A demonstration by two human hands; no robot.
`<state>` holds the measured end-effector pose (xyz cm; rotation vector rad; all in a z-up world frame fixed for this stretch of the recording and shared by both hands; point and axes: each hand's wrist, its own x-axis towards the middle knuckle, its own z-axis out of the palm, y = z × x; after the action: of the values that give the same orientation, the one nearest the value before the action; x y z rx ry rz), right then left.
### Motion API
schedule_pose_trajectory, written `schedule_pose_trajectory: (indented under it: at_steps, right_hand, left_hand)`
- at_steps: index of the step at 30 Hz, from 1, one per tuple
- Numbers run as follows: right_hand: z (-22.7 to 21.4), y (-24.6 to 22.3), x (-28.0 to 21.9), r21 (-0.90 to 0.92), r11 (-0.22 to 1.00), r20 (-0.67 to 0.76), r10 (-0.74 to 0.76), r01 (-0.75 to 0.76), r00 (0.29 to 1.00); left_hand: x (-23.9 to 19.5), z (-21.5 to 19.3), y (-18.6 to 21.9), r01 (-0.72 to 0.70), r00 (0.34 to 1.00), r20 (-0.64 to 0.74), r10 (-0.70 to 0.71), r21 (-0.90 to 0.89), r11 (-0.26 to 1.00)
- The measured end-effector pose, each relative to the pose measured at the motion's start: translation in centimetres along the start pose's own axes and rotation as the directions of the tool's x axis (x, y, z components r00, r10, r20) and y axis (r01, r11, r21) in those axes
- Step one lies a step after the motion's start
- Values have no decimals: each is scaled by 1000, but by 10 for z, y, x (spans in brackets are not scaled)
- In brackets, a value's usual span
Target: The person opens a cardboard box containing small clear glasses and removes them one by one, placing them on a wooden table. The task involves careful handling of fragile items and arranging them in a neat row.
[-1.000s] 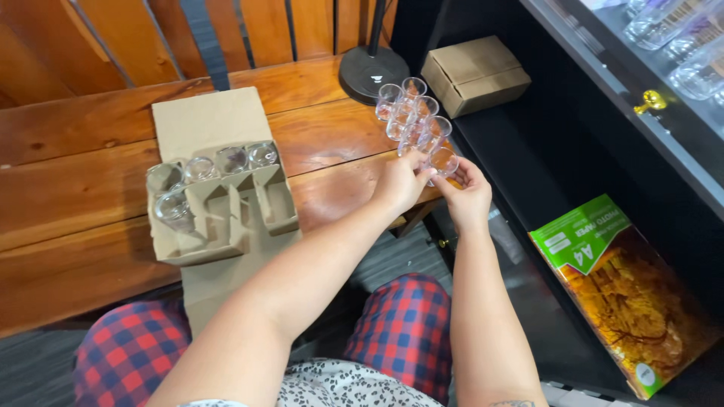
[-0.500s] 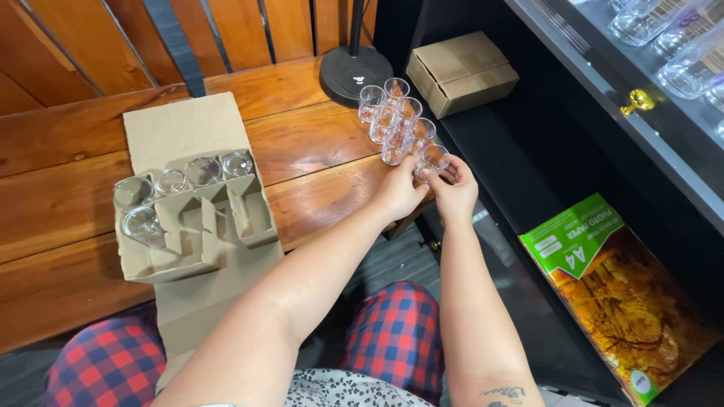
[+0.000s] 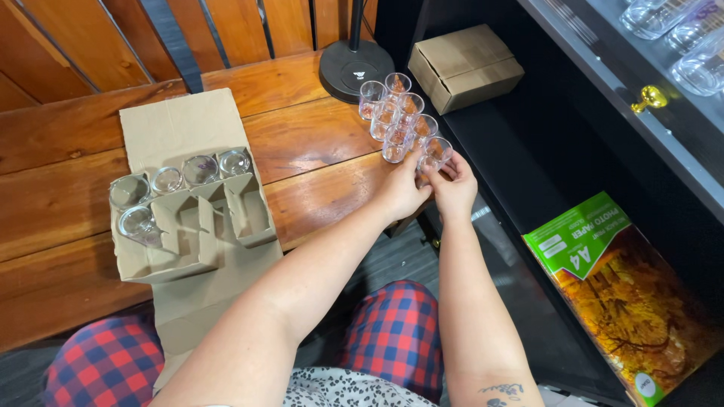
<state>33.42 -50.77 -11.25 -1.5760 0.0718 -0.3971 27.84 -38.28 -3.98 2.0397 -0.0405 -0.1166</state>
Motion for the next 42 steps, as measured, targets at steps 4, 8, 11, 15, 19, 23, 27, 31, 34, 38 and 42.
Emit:
schedule_pose_trajectory:
  at_steps: [4,8,11,15,19,23,27,31,34,38,42]
  right_hand:
    - [-7,13,-3,-5,999,-20,32,-32,999]
    - [-21,33,-3,-49,999,-127,-19,13,992]
    - [-22,16,-12,5,999,-233,-44,47,971]
    - [9,-38,-40,143,988,-190,-24,52,981]
    - [37,-69,-70,189,979,-46,-65,73,997]
    - [70,-84,-96,251,965,94,-100,74,990]
    - [103,-85,-122,225,972,221,-117,66,968]
    - [141,-89,-145,167,984,327,-107,54,939]
    - [169,-100,-160,78,991,390,-129,107,912]
    - [202,-103,-163,-149,935,434,-231,322,871]
    - [234,-104,-150,-400,793,550,-194,460,812]
  left_hand:
    - [8,8,-13,-13,1000,4,13,53,999]
    - [1,9,-28,-21,1000,15,22,-75,997]
    - [-11,10,-38,-31,999,6,33,-149,988]
    - [-35,-2,-35,-79,997,-25,75,-315,946]
    - [-56,-28,-43,-168,985,-91,144,-374,912]
    - [-80,-63,-51,-222,971,-178,158,-437,872]
    - [-111,-109,-59,-276,935,-290,204,-236,932]
    - [-133,-154,-82,-263,915,-347,208,-121,957]
    - [-154,-189,-93,-248,864,-452,220,-1,969]
    - [-166,-232,-121,-103,809,-561,172,154,983]
    - [-174,-272,-128,91,759,-638,130,302,949]
